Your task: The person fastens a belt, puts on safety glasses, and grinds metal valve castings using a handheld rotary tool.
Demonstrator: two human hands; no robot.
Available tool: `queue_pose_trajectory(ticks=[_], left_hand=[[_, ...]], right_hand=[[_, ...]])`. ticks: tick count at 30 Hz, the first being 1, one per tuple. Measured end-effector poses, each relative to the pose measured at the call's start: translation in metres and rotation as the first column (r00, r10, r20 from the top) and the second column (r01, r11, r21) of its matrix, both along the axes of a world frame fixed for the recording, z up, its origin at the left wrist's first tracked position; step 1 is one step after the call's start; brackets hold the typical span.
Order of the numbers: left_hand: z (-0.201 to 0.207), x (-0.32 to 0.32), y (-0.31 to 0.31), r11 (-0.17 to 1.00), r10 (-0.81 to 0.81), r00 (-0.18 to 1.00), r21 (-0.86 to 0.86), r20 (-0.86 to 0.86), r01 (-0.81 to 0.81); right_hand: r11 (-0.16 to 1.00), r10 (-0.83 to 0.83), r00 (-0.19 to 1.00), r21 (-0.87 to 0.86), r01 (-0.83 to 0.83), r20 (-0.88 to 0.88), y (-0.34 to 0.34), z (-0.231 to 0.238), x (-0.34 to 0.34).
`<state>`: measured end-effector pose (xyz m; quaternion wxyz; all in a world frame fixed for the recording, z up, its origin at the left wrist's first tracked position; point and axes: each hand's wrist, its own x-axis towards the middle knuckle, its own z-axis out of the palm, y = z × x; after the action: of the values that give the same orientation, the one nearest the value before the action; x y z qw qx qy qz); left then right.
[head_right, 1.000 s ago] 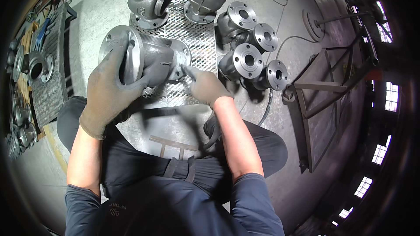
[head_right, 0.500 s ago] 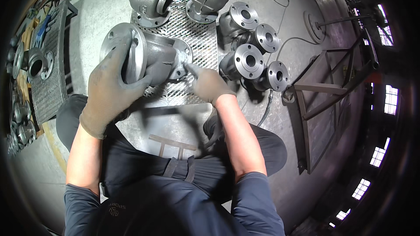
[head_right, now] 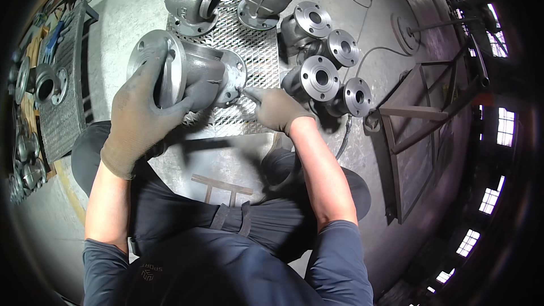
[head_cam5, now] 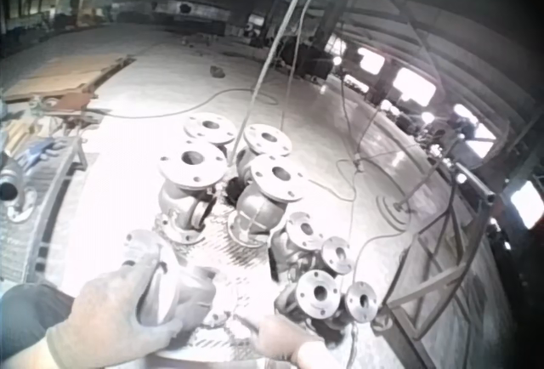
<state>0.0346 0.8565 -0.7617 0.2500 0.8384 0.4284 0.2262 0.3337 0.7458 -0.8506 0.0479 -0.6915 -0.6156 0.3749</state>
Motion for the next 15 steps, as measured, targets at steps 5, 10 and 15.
queue_pose_trajectory(ticks=[5, 10, 15], left_hand=[[-0.001, 0.001, 0.000, 1.000, 0.006, 1.000, 0.008, -0.003, -0.006], [0.000, 0.001, 0.000, 1.000, -0.004, 1.000, 0.016, 0.000, 0.004], [-0.001, 0.005, -0.001, 0.999, 0.026, 0.999, 0.022, 0.028, -0.027]], right_hand=[[0.999, -0.018, 0.998, -0.050, 0.015, -0.055, -0.008, 0.005, -0.003], [0.988, -0.151, 0.982, -0.006, 0.151, -0.109, -0.013, -0.001, -0.002], [0.990, -0.122, 0.986, 0.050, 0.128, -0.111, -0.013, -0.005, -0.012]])
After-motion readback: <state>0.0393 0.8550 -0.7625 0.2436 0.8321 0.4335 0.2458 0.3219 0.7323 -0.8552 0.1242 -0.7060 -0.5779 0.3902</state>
